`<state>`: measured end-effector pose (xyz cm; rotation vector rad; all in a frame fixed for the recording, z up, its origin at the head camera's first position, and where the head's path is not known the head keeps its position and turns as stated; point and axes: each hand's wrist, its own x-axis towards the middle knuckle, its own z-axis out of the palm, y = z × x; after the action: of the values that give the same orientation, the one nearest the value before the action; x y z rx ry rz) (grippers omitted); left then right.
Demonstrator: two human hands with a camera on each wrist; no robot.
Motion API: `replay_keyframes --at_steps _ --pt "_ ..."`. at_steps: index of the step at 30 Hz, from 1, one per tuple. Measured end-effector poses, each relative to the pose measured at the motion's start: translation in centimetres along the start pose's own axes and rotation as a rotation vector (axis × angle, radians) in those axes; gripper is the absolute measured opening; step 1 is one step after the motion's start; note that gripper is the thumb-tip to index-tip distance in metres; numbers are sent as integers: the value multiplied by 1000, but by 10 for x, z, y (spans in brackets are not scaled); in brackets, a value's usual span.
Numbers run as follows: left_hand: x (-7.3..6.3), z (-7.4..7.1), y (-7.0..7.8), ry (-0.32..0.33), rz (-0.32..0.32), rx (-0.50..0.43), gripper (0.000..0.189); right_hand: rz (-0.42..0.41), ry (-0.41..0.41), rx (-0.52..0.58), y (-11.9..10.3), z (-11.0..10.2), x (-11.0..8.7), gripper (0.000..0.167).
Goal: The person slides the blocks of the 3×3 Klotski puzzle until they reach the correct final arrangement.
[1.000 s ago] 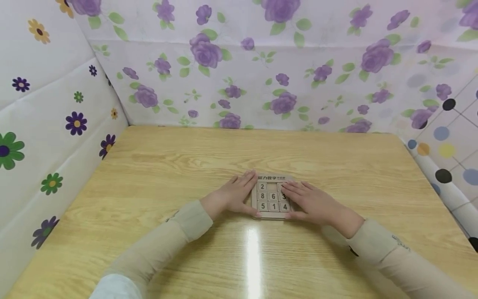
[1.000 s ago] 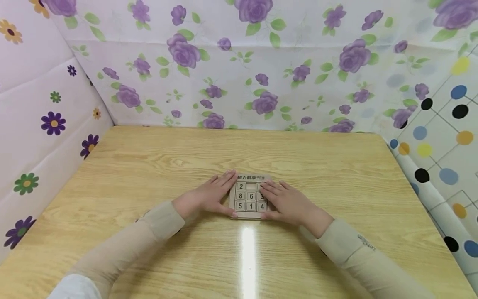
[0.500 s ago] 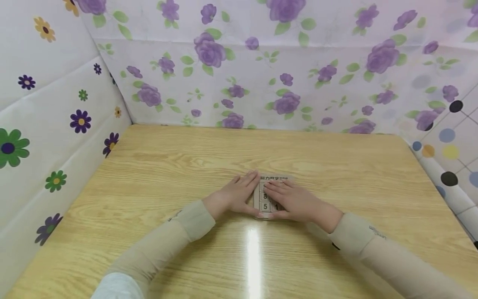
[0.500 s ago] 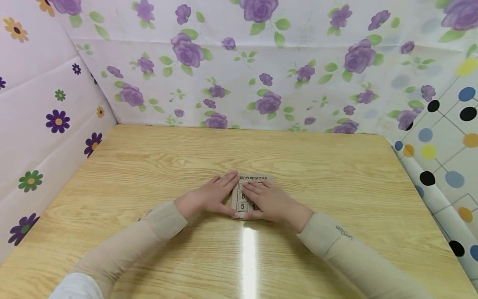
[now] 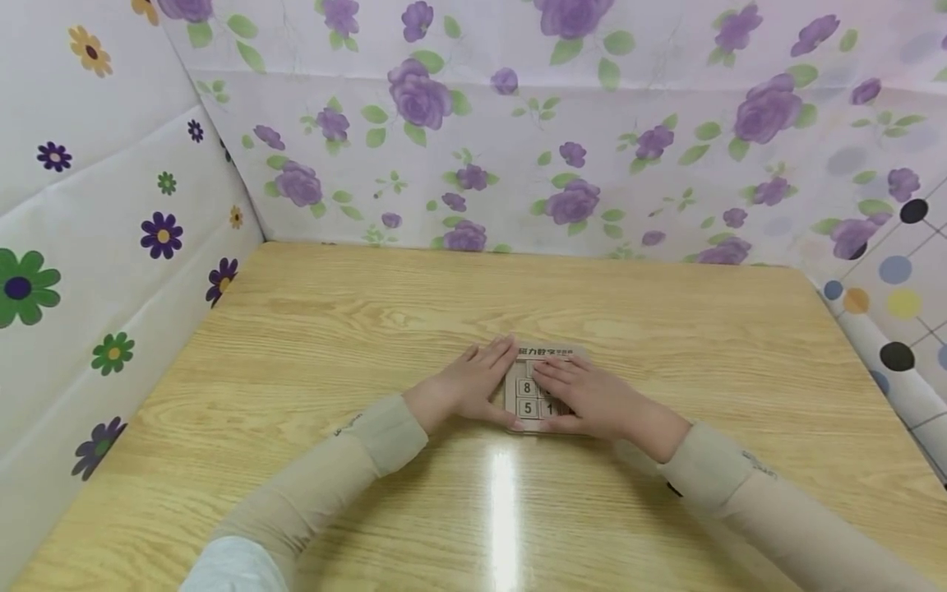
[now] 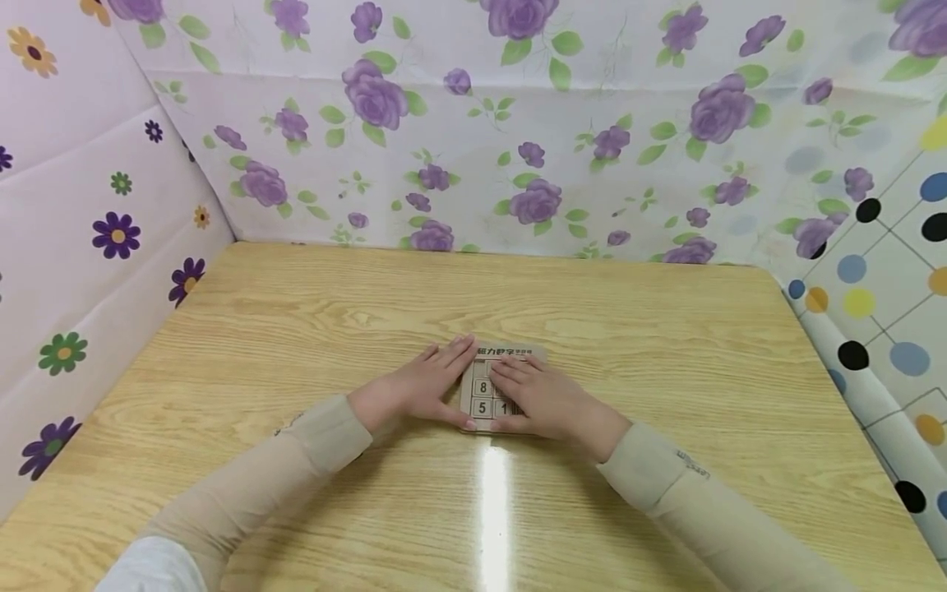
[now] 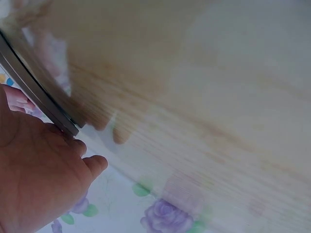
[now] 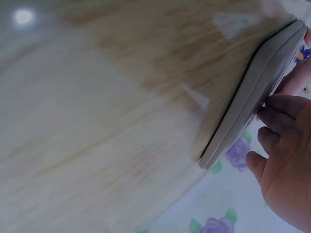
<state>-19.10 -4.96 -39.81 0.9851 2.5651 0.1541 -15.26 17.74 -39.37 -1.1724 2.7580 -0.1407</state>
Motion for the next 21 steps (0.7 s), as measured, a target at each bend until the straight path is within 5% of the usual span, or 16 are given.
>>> replay_keyframes --at_steps 11,21 --pt "-1 0 0 0 -4 -9 119 26 23 -1 4 0 -14 74" --pt "0 -1 2 -8 -10 11 119 -41 27 -29 -20 2 -15 78"
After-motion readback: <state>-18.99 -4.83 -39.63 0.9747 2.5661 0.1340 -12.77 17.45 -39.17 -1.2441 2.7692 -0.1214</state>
